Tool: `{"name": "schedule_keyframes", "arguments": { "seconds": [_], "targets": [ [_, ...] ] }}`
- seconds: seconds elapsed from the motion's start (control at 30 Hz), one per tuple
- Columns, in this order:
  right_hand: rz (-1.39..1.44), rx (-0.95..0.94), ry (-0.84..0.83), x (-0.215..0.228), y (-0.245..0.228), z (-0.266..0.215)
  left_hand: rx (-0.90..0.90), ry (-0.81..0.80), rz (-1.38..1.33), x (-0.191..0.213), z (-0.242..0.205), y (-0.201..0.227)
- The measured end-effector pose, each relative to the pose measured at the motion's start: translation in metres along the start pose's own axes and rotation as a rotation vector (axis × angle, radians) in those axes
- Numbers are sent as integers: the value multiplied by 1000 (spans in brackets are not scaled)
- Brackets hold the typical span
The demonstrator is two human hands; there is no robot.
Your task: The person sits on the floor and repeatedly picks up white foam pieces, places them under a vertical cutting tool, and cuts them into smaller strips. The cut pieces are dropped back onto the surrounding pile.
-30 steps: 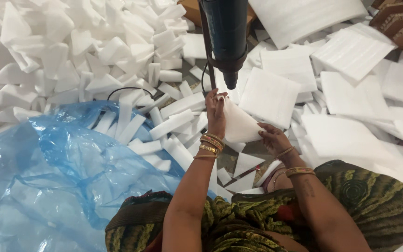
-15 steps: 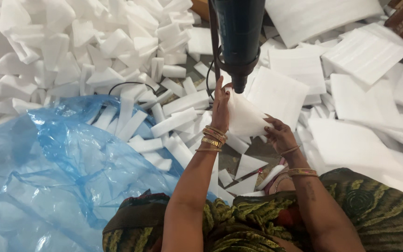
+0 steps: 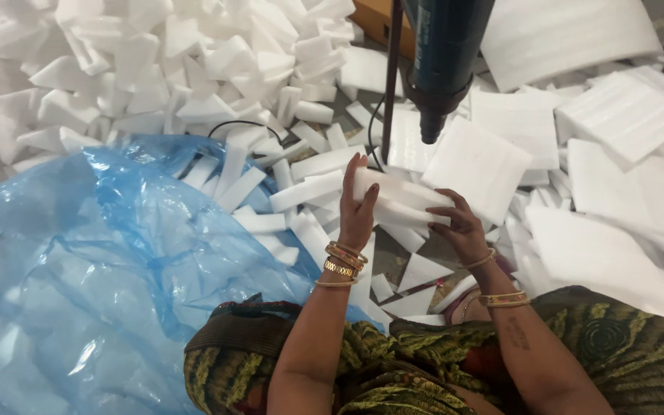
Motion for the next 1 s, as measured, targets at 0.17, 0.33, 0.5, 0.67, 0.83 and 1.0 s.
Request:
{"name": "schedule_keyframes", "arguments": {
  "seconds": [0.17,0.33,0.5,0.67,0.83,1.0],
  "targets": [
    [-54,145,-36,-22,-17,-7,-18,57,-190,21,-14,-2],
    [-206,265,7,-36,-33,-19,-52,229,-198,34,-15,-6],
    [-253,248,34,-37,-30,-19,-51,290,-157,39,-17,-8],
    [-157,340,49,-40,-27,-21,-39,279,-265,39,-16,-17],
    [-102,334,93,-33,-29,-13,-64,63,-359,31,-16,0],
    [-227,440,141,-22,-51,-12,77,-97,-406,22,-17,17]
  ]
}}
Point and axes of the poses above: each hand's wrist, its own z-axis towards the middle knuckle, its own x-axis out of the back of the hand, y = z × x, the point moved 6 cm from there along z, towards the middle knuckle, and after that the axes turned 4 degrees about y, right-handed, at the moved point
